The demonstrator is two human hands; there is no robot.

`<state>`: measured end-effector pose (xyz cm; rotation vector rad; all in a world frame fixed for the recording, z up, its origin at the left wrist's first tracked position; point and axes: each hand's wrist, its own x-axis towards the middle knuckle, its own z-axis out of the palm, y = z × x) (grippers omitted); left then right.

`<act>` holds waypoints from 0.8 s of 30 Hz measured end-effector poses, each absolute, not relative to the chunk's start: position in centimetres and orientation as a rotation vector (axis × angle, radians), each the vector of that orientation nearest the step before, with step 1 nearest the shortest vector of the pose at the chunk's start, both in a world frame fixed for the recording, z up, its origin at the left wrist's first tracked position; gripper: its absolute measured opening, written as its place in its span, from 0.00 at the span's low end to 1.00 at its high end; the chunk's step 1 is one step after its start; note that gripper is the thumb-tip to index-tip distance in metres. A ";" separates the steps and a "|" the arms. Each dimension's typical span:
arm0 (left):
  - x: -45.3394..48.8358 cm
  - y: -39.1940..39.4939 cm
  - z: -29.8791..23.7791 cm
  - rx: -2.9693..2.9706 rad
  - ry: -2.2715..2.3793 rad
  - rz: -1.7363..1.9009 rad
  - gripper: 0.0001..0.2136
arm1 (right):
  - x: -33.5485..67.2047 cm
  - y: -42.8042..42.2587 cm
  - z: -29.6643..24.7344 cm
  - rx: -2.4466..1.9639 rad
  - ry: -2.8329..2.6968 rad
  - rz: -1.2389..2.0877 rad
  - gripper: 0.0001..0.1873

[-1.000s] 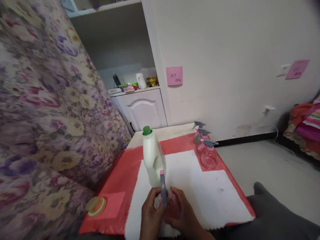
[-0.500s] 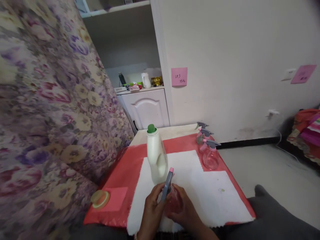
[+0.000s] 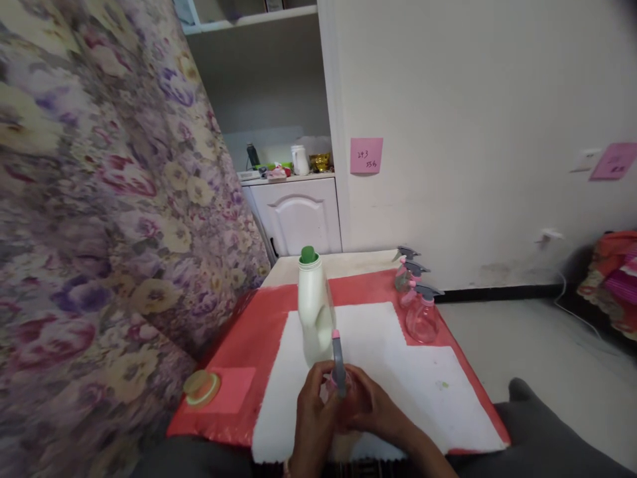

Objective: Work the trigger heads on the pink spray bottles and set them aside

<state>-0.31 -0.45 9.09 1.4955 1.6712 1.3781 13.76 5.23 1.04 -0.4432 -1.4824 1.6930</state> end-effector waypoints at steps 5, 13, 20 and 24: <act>0.0 -0.1 8.9 1.430 1.652 1.432 0.08 | 14.7 5.1 2.0 -0.553 -1.544 1.560 0.42; 0.0 -0.4 8.5 1.479 1.598 1.455 0.10 | 13.4 4.1 8.8 -0.642 -1.581 1.342 0.13; -0.9 -0.7 7.2 1.621 1.579 1.405 0.09 | 12.4 3.4 8.8 -0.719 -1.664 1.192 0.07; -1.1 -0.8 7.2 1.615 1.576 1.384 0.10 | 12.4 3.5 8.2 -0.753 -1.755 1.042 0.05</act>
